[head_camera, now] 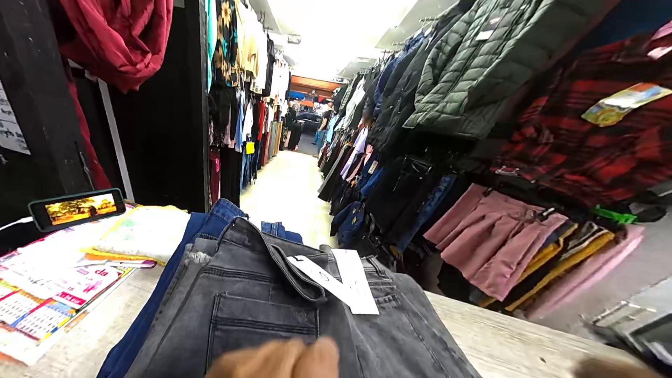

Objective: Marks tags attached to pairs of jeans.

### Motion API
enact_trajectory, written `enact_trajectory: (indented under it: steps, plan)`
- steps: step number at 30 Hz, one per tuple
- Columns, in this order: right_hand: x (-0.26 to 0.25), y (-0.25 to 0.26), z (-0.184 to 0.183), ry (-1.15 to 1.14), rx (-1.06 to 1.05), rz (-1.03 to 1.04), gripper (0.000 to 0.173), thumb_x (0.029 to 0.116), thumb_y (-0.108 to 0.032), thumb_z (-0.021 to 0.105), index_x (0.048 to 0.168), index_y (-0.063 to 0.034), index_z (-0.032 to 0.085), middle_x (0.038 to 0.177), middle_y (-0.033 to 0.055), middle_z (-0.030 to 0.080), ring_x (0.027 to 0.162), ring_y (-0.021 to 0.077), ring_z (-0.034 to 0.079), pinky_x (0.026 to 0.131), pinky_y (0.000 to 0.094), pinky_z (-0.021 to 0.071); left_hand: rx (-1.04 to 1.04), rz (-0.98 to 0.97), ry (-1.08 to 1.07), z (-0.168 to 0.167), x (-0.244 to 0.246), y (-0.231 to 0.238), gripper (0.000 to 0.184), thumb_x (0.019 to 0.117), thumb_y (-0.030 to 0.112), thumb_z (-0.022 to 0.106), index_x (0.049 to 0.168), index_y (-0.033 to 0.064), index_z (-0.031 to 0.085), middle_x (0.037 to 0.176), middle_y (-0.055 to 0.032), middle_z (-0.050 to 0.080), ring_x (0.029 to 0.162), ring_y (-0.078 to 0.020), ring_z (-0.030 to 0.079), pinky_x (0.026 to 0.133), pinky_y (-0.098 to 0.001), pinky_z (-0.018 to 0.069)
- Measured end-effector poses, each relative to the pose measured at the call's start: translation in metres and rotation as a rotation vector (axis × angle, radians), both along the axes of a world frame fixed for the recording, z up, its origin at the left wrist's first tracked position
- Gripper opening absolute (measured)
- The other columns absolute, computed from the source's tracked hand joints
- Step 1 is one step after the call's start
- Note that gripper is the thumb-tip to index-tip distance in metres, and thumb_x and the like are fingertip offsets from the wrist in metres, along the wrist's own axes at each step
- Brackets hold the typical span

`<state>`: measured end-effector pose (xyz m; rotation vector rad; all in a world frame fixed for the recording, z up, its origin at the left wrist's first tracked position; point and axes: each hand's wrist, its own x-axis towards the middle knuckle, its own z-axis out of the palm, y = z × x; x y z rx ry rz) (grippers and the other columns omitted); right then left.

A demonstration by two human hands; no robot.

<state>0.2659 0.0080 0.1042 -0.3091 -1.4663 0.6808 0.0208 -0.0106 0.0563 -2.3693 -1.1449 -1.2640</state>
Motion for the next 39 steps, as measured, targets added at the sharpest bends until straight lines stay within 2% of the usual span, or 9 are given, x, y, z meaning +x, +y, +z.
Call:
enact_trajectory:
  steps: [1, 3, 6, 10, 16, 20, 27, 33, 39]
  plan:
    - [0.010, 0.013, -0.001, 0.070, -0.044, -0.052, 0.022, 0.1026, -0.038, 0.056, 0.093, -0.0231, 0.069, 0.073, -0.0081, 0.072, 0.059, 0.0005, 0.066, 0.056, 0.0142, 0.0530, 0.033, 0.003, -0.017, 0.010, 0.004, 0.011, 0.017, 0.0998, 0.007, 0.059, 0.103, -0.0033, 0.072, 0.083, -0.0153, 0.074, 0.074, -0.0262, 0.074, 0.067, -0.0346, 0.0602]
    - [0.040, 0.037, -0.008, 0.100, -0.038, -0.057, 0.018, 0.1052, -0.035, 0.051, 0.116, -0.0261, 0.063, 0.085, -0.0014, 0.075, 0.055, 0.0080, 0.069, 0.044, 0.0205, 0.0546, 0.038, -0.007, 0.016, 0.011, 0.008, 0.041, 0.020, 0.0992, 0.010, 0.060, 0.112, 0.0015, 0.072, 0.106, -0.0160, 0.074, 0.099, -0.0294, 0.074, 0.088, -0.0407, 0.0603]
    - [0.030, 0.050, -0.013, 0.083, -0.046, -0.127, 0.020, 0.1015, -0.033, 0.058, 0.119, -0.0228, 0.060, 0.083, 0.0001, 0.075, 0.050, 0.0090, 0.065, 0.038, 0.0216, 0.0514, -0.044, -0.006, 0.083, -0.015, 0.012, 0.061, 0.027, 0.0935, 0.016, 0.067, 0.119, 0.0092, 0.074, 0.119, -0.0189, 0.071, 0.112, -0.0375, 0.070, 0.097, -0.0551, 0.0544]
    - [0.009, 0.061, -0.037, -0.143, -0.118, -0.195, 0.014, 0.0960, -0.031, 0.069, 0.104, -0.0203, 0.065, 0.071, -0.0033, 0.067, 0.041, 0.0052, 0.054, 0.036, 0.0206, 0.0476, -0.065, -0.005, 0.077, -0.048, 0.012, 0.050, 0.031, 0.0905, 0.017, 0.071, 0.122, 0.0147, 0.074, 0.122, -0.0222, 0.069, 0.120, -0.0432, 0.065, 0.099, -0.0588, 0.0531]
    - [-0.008, 0.081, -0.075, -0.355, -0.092, -0.156, 0.017, 0.0945, -0.028, 0.067, 0.108, -0.0195, 0.063, 0.072, -0.0055, 0.064, 0.047, 0.0032, 0.053, 0.042, 0.0192, 0.0465, -0.012, -0.040, 0.074, -0.075, 0.010, 0.048, 0.037, 0.0931, 0.012, 0.067, 0.127, 0.0256, 0.071, 0.132, -0.0292, 0.062, 0.125, -0.0460, 0.061, 0.101, -0.0520, 0.0543]
    - [-0.015, 0.078, -0.083, -0.409, 0.013, -0.139, 0.014, 0.0895, -0.024, 0.073, 0.098, -0.0152, 0.068, 0.077, -0.0059, 0.066, 0.053, 0.0023, 0.057, 0.046, 0.0185, 0.0505, -0.008, -0.028, 0.130, -0.075, 0.010, 0.047, 0.037, 0.0945, 0.012, 0.064, 0.125, 0.0314, 0.072, 0.138, -0.0292, 0.058, 0.132, -0.0468, 0.055, 0.103, -0.0542, 0.0518]
    - [-0.024, 0.083, -0.095, -0.472, 0.087, -0.153, 0.013, 0.0894, -0.022, 0.074, 0.095, -0.0110, 0.069, 0.080, -0.0042, 0.069, 0.058, 0.0028, 0.061, 0.050, 0.0188, 0.0534, -0.028, -0.064, 0.153, -0.076, 0.005, 0.048, 0.034, 0.0972, 0.013, 0.061, 0.123, 0.0300, 0.074, 0.142, -0.0274, 0.056, 0.138, -0.0462, 0.050, 0.110, -0.0536, 0.0474]
    - [-0.026, 0.084, -0.098, -0.500, 0.108, -0.166, 0.015, 0.0912, -0.024, 0.073, 0.096, -0.0108, 0.068, 0.079, -0.0047, 0.069, 0.059, 0.0028, 0.062, 0.051, 0.0194, 0.0542, -0.077, -0.073, 0.096, -0.078, 0.005, 0.046, 0.035, 0.0956, 0.014, 0.063, 0.125, 0.0304, 0.073, 0.147, -0.0346, 0.047, 0.140, -0.0440, 0.048, 0.111, -0.0487, 0.0470]
    - [-0.027, 0.088, -0.101, -0.519, 0.104, -0.192, 0.016, 0.0926, -0.024, 0.072, 0.099, -0.0102, 0.067, 0.080, -0.0045, 0.069, 0.059, 0.0036, 0.062, 0.052, 0.0202, 0.0544, -0.083, -0.065, 0.111, -0.078, 0.005, 0.046, 0.034, 0.0949, 0.013, 0.064, 0.123, 0.0294, 0.074, 0.145, -0.0353, 0.049, 0.139, -0.0455, 0.049, 0.111, -0.0489, 0.0475]
